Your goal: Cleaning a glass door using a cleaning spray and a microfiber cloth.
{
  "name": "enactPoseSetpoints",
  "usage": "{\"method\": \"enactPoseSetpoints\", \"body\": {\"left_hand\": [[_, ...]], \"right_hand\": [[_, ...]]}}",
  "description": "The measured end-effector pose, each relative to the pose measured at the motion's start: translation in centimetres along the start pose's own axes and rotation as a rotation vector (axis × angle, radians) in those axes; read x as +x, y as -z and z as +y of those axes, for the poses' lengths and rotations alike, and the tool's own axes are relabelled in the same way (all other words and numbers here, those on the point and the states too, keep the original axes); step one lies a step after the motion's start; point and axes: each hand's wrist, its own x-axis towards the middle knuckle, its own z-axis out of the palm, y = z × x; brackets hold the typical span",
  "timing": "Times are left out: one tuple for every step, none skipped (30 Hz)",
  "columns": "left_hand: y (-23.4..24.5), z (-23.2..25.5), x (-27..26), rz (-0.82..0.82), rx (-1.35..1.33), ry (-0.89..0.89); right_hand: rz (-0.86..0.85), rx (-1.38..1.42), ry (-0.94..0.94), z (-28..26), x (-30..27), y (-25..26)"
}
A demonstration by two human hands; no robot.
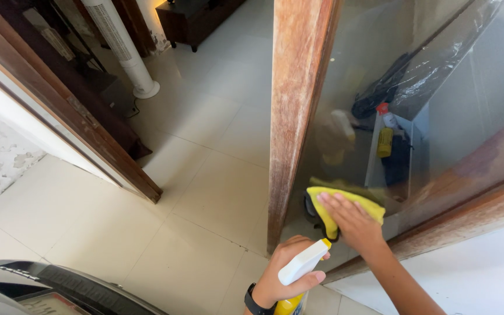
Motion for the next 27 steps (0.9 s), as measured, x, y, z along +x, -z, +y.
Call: {"method": "enactPoseSetpoints", "body": {"left_hand": [[-0.1,0.0,-0.1,0.002,0.004,-0.001],[-0.2,0.0,-0.1,0.003,0.008,-0.002],[-0.2,0.3,0.0,0.001,0.008,-0.002],[-0.4,0.5,0.0,-0.001,-0.006,0.009],[-0.5,0.8,0.0,-0.003,-0.02,0.02],[-0.6,0.8,0.1,-0.005,-0.021,0.02],[-0.6,0.9,0.1,-0.007,-0.026,0.026],[-0.7,0.9,0.3,-0.007,-0.03,0.028],[-0.7,0.8,0.4,-0.006,-0.03,0.025],[-0.7,0.7,0.4,-0.009,-0.029,0.034],[-0.7,0.6,0.3,-0.011,-0.027,0.042],[-0.7,0.4,0.5,-0.01,-0.026,0.037],[-0.7,0.2,0.7,-0.009,-0.026,0.025],[-0.7,0.1,0.7,-0.011,-0.029,0.016],[-0.6,0.0,0.7,-0.014,-0.028,0.015],[-0.6,-0.1,0.9,-0.019,-0.02,0.018],[-0.6,-0.1,1.0,-0.024,-0.012,0.022],[-0.6,-0.1,1.1,-0.026,-0.015,0.023],[-0.6,-0.1,1.1,-0.028,-0.016,0.017],[-0.6,0.0,0.9,-0.029,-0.019,0.016],[-0.7,0.2,0.8,-0.031,-0.022,0.02],[-0.6,0.4,0.9,-0.04,-0.015,0.018],[-0.6,0.5,1.0,-0.05,-0.008,0.015],[-0.7,0.5,1.0,-0.055,-0.012,0.015],[-0.9,0.5,1.1,-0.052,-0.016,0.009],[-1.1,0.5,1.1,-0.05,-0.02,0.003],[-1.3,0.6,1.2,-0.056,-0.024,0.003]], "right_hand": [[0.145,-0.018,-0.076,1.2,0.8,1.4],[0.29,-0.037,-0.154,2.4,1.7,2.8],[0.289,-0.037,-0.156,4.4,2.8,4.9],[0.408,-0.026,-0.251,6.4,3.8,7.0],[0.527,-0.016,-0.347,8.3,4.8,9.0],[0.526,-0.017,-0.349,9.0,5.5,11.7],[0.483,-0.138,-0.443,9.6,6.3,14.3],[0.442,-0.259,-0.534,10.3,7.2,16.9],[0.445,-0.262,-0.533,10.2,7.0,15.9],[0.499,-0.155,-0.502,10.0,6.7,14.7],[0.552,-0.048,-0.469,9.8,6.4,13.6],[0.557,-0.051,-0.468,8.4,5.2,10.3],[0.518,-0.091,-0.387,7.0,4.0,6.9],[0.473,-0.129,-0.31,5.4,2.6,3.5],[0.474,-0.131,-0.313,3.6,1.3,1.8],[0.411,-0.068,-0.213,2.0,0.1,0.1],[0.348,-0.005,-0.114,0.3,-1.2,-1.6],[0.345,-0.007,-0.115,-0.2,-1.8,-2.2],[0.239,0.027,-0.111,-0.7,-2.4,-2.8],[0.129,0.063,-0.107,-1.4,-3.2,-3.4],[0.123,0.065,-0.108,-0.6,-2.8,-2.1],[0.146,0.024,-0.096,0.3,-2.3,-0.9],[0.168,-0.017,-0.085,1.2,-1.9,0.3],[0.164,-0.019,-0.089,2.9,-1.0,2.0],[0.283,-0.038,-0.141,4.6,-0.2,3.8],[0.401,-0.057,-0.195,6.3,0.7,5.6],[0.397,-0.059,-0.2,7.9,1.4,7.8]]}}
